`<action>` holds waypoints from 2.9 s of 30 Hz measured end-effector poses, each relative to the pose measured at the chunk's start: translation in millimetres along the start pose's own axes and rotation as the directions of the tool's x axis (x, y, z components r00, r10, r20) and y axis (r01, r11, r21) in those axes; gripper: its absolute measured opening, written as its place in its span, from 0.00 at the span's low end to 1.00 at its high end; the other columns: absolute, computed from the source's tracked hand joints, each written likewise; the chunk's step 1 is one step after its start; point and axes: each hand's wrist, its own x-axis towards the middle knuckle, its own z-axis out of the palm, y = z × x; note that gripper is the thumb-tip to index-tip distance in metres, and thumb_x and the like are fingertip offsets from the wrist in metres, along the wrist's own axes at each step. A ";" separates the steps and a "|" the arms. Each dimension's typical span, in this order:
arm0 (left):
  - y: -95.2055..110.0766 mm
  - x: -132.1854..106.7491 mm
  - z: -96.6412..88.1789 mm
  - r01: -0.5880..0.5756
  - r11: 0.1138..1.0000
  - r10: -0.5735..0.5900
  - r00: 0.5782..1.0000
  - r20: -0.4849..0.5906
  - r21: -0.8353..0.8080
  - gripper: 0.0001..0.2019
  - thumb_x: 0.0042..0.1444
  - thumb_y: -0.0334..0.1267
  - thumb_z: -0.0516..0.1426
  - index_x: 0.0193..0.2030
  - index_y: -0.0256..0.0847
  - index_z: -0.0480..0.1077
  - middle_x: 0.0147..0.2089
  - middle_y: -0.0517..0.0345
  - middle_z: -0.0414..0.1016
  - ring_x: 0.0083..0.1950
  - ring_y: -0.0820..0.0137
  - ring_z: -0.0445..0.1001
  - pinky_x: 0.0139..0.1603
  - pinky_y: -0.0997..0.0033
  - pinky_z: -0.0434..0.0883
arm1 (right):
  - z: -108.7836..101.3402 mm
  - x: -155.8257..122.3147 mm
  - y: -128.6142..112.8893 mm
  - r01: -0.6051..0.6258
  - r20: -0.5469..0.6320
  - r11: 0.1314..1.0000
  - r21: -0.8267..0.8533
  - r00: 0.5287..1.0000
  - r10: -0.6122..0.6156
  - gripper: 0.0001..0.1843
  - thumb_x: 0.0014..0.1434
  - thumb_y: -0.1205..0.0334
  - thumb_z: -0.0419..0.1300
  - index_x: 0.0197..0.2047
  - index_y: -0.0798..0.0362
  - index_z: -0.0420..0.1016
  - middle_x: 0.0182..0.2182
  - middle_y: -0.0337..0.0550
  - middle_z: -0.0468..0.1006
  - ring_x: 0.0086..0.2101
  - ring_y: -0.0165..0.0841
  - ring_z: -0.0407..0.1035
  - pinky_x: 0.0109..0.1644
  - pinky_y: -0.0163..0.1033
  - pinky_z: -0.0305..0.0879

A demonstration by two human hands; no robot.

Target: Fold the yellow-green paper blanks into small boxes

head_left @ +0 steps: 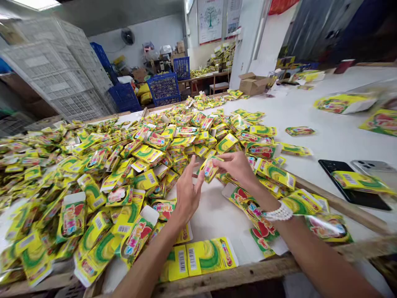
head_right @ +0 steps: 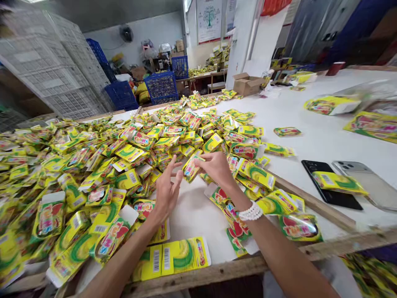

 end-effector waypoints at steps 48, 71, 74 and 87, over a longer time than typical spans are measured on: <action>-4.6 11.3 -2.3 0.447 0.707 -0.310 0.892 0.328 -0.548 0.36 0.56 0.46 0.69 0.68 0.47 0.61 0.60 0.48 0.81 0.58 0.63 0.81 0.57 0.64 0.76 | -5.9 -8.8 -8.4 0.449 0.453 0.891 0.070 0.781 -0.429 0.35 0.52 0.61 0.73 0.63 0.48 0.77 0.59 0.49 0.82 0.53 0.43 0.79 0.58 0.47 0.75; 5.5 8.4 -0.5 0.405 0.669 -0.262 0.913 0.312 -0.623 0.52 0.50 0.54 0.75 0.76 0.56 0.51 0.60 0.52 0.82 0.43 0.65 0.86 0.39 0.66 0.87 | 19.5 -18.3 3.7 0.351 0.155 0.923 0.156 0.914 -0.374 0.21 0.52 0.49 0.75 0.44 0.49 0.78 0.38 0.45 0.88 0.42 0.42 0.85 0.48 0.43 0.81; 3.7 8.7 -0.8 0.423 0.670 -0.259 0.903 0.342 -0.610 0.49 0.49 0.55 0.75 0.72 0.52 0.55 0.54 0.53 0.83 0.42 0.63 0.86 0.38 0.64 0.87 | 18.0 -13.9 6.2 0.357 0.207 0.922 0.150 0.901 -0.382 0.17 0.52 0.51 0.73 0.43 0.51 0.84 0.39 0.46 0.89 0.40 0.42 0.85 0.47 0.43 0.81; -0.7 6.2 -0.6 0.412 0.784 -0.192 0.872 0.449 -0.464 0.42 0.53 0.58 0.71 0.69 0.50 0.60 0.55 0.50 0.83 0.37 0.64 0.85 0.29 0.68 0.84 | 6.2 -12.0 -3.9 0.064 0.136 0.962 0.267 0.985 -0.103 0.27 0.51 0.39 0.72 0.46 0.51 0.89 0.35 0.45 0.89 0.35 0.42 0.83 0.41 0.44 0.80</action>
